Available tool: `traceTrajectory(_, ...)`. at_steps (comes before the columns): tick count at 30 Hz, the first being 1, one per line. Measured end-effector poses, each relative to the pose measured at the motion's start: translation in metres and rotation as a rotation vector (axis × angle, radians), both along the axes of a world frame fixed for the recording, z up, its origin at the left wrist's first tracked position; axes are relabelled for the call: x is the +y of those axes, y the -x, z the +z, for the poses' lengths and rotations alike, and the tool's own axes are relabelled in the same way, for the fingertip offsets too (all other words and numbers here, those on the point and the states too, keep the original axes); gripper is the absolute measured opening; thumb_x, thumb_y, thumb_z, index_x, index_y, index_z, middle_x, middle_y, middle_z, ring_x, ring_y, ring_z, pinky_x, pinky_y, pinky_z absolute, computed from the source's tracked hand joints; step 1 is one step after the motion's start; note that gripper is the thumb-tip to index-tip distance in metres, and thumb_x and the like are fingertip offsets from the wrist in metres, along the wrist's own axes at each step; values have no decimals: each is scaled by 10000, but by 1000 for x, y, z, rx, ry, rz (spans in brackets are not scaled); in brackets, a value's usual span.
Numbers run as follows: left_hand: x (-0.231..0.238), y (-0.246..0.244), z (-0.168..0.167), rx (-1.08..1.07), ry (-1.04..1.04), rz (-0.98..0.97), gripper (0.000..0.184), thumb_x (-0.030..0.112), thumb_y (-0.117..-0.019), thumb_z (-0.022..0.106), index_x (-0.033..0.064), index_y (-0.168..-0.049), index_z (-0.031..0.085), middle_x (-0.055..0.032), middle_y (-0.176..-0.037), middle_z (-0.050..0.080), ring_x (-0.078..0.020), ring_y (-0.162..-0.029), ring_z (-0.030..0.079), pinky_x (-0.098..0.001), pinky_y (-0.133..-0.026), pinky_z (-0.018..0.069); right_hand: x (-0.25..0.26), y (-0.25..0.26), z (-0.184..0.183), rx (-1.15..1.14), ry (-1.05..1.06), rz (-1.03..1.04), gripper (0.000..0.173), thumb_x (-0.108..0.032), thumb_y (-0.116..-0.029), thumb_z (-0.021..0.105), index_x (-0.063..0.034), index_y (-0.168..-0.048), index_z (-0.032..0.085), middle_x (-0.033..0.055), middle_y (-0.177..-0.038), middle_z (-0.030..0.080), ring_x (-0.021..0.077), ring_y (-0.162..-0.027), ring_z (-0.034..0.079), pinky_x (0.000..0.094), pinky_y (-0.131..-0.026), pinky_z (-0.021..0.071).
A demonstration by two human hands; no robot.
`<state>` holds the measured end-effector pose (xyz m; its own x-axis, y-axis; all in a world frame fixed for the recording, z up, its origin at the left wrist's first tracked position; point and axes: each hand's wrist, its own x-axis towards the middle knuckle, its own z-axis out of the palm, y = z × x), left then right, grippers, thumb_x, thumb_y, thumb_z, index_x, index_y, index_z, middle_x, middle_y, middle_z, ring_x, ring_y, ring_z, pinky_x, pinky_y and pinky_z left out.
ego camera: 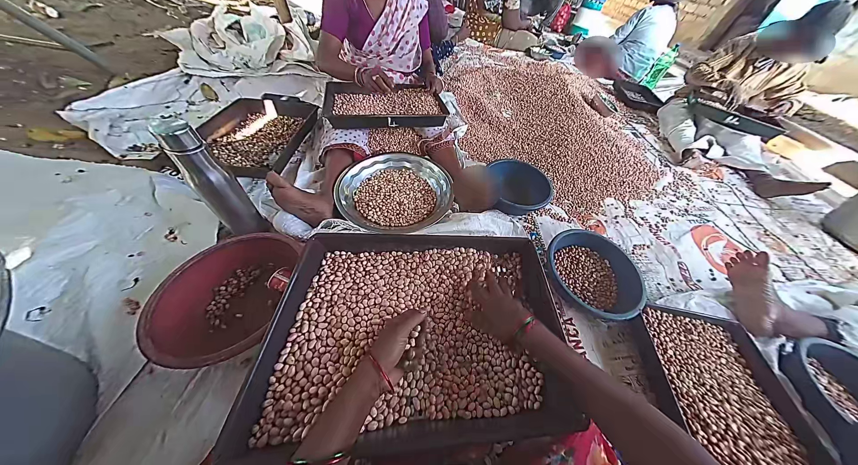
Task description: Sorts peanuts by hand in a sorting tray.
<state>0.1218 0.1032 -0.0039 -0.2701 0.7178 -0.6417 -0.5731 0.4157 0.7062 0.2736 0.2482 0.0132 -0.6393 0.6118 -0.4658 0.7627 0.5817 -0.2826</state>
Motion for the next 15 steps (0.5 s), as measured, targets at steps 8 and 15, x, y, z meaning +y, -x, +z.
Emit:
traceTrajectory(8, 4, -3, -1, 67, 26, 87, 322, 227, -1124, 371, 102, -863, 511, 49, -552, 409, -20, -384, 314, -150, -371, 254, -21, -34, 55, -226, 138, 360, 378, -112, -1096, 438, -19, -1444, 553, 299, -1358, 602, 489, -1236, 601, 668, -1007, 462)
traceTrajectory(15, 0, 0, 0, 82, 42, 79, 309, 235, -1127, 368, 102, -882, 500, 49, -554, 402, -14, -375, 304, -145, -363, 247, 72, -13, 36, -194, -348, 63, 338, -21, -1058, 419, 30, -1321, 624, 280, -1326, 624, 453, -1288, 559, 620, -1105, 345)
